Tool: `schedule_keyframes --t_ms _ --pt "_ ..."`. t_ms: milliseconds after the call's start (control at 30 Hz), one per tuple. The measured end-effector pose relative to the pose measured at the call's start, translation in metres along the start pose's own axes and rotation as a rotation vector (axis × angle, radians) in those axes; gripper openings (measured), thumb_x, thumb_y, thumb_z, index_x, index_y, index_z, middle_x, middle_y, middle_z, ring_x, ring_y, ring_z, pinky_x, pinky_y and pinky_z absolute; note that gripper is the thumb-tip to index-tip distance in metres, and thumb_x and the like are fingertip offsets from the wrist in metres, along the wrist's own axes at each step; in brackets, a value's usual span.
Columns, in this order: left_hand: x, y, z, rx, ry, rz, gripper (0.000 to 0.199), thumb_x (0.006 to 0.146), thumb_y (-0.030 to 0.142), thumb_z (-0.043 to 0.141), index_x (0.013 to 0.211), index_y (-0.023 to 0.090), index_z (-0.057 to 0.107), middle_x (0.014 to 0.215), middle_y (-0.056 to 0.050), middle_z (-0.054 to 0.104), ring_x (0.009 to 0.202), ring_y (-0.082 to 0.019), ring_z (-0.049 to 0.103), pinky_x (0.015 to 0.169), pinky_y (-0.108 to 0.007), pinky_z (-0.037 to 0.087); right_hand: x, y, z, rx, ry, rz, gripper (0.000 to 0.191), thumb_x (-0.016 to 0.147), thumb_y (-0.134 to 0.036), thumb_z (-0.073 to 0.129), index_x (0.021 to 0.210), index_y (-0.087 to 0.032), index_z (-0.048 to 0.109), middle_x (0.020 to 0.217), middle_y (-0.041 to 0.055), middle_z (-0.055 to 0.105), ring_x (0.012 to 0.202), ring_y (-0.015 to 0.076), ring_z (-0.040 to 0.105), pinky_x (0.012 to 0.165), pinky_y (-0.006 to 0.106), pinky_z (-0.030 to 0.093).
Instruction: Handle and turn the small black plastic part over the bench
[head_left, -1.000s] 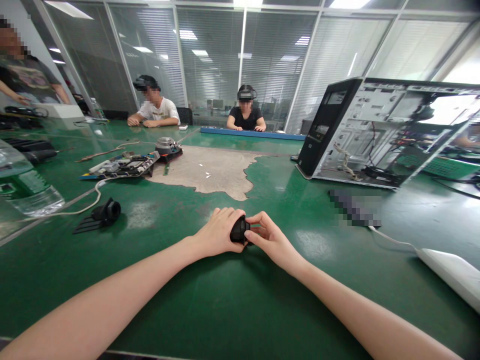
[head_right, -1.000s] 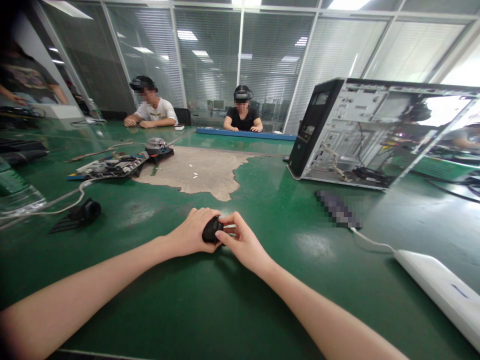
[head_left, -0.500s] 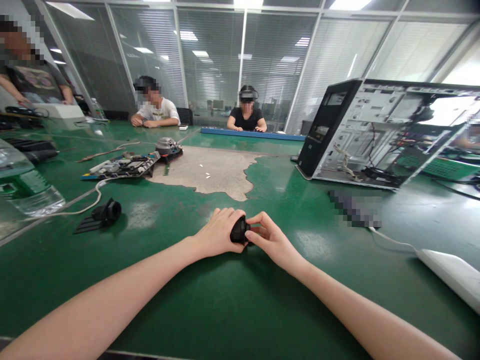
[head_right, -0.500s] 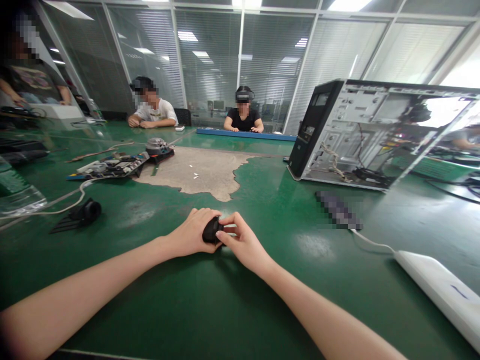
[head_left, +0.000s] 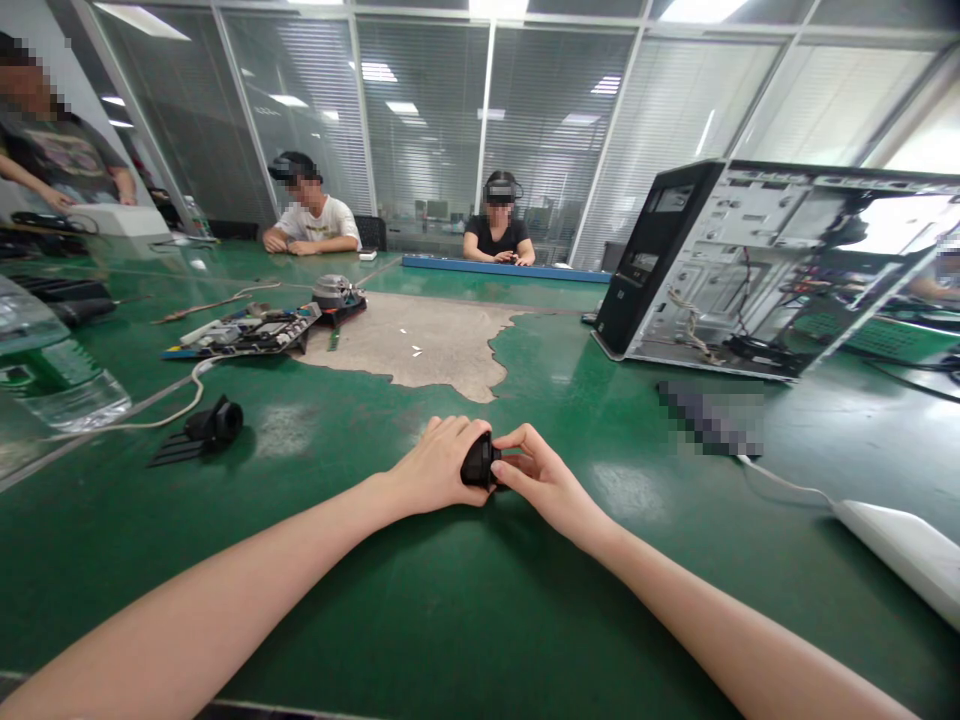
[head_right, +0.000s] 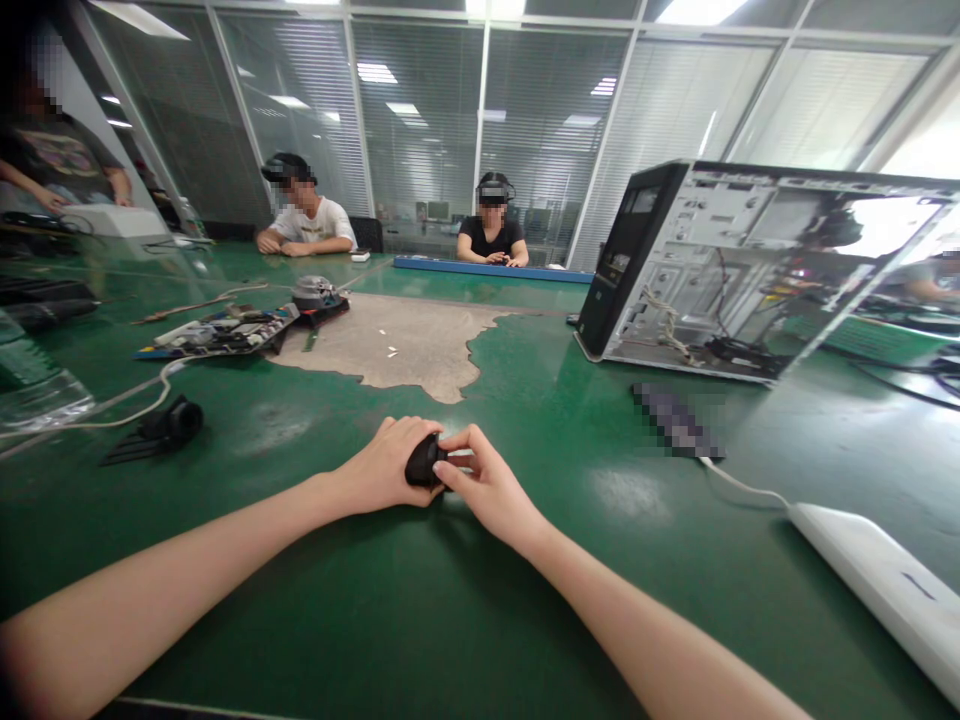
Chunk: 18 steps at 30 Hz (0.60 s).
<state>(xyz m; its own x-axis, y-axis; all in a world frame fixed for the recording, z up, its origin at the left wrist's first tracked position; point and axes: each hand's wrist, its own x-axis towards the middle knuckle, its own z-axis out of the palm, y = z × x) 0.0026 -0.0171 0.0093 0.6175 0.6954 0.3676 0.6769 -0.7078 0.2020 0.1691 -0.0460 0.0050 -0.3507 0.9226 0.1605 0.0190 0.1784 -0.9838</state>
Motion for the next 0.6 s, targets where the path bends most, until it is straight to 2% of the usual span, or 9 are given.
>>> schedule_keyframes --t_ms 167,300,467,600 --pt "-0.0007 -0.0003 -0.0003 -0.003 -0.007 -0.002 0.048 0.061 0.038 0.06 0.1 0.02 0.041 0.091 -0.004 0.052 0.084 -0.022 0.047 0.071 -0.032 0.032 0.0019 -0.0003 -0.0017 -0.032 -0.009 0.017 0.027 0.073 -0.032 0.058 0.094 -0.021 0.045 0.098 0.003 0.051 0.082 0.0132 0.055 0.074 0.032 0.046" --pt "-0.001 -0.0011 0.0005 0.003 -0.011 0.0 0.052 0.058 0.036 0.061 0.102 0.02 0.04 0.091 -0.004 0.052 0.084 -0.022 0.047 0.071 -0.032 0.032 -0.0009 -0.0014 -0.0021 -0.023 -0.045 -0.029 0.025 0.072 -0.03 0.061 0.088 -0.022 0.044 0.093 0.0007 0.052 0.087 0.0143 0.054 0.077 0.031 0.045" --pt "-0.0003 -0.0013 0.0009 0.002 0.006 -0.001 0.049 0.061 0.039 0.059 0.102 0.019 0.041 0.091 -0.004 0.052 0.083 -0.022 0.047 0.071 -0.032 0.032 -0.0006 0.0 -0.0007 0.006 -0.01 -0.003 0.021 0.074 -0.033 0.058 0.086 -0.022 0.044 0.084 -0.0011 0.051 0.079 0.0127 0.055 0.069 0.028 0.047" --pt "0.0001 -0.0014 0.0008 -0.001 -0.003 -0.003 0.046 0.061 0.039 0.059 0.099 0.02 0.042 0.09 -0.004 0.052 0.083 -0.022 0.047 0.071 -0.032 0.032 0.0023 0.0005 -0.0009 -0.024 0.008 0.007 0.026 0.073 -0.032 0.059 0.092 -0.022 0.045 0.096 0.002 0.051 0.084 0.0138 0.055 0.074 0.031 0.047"
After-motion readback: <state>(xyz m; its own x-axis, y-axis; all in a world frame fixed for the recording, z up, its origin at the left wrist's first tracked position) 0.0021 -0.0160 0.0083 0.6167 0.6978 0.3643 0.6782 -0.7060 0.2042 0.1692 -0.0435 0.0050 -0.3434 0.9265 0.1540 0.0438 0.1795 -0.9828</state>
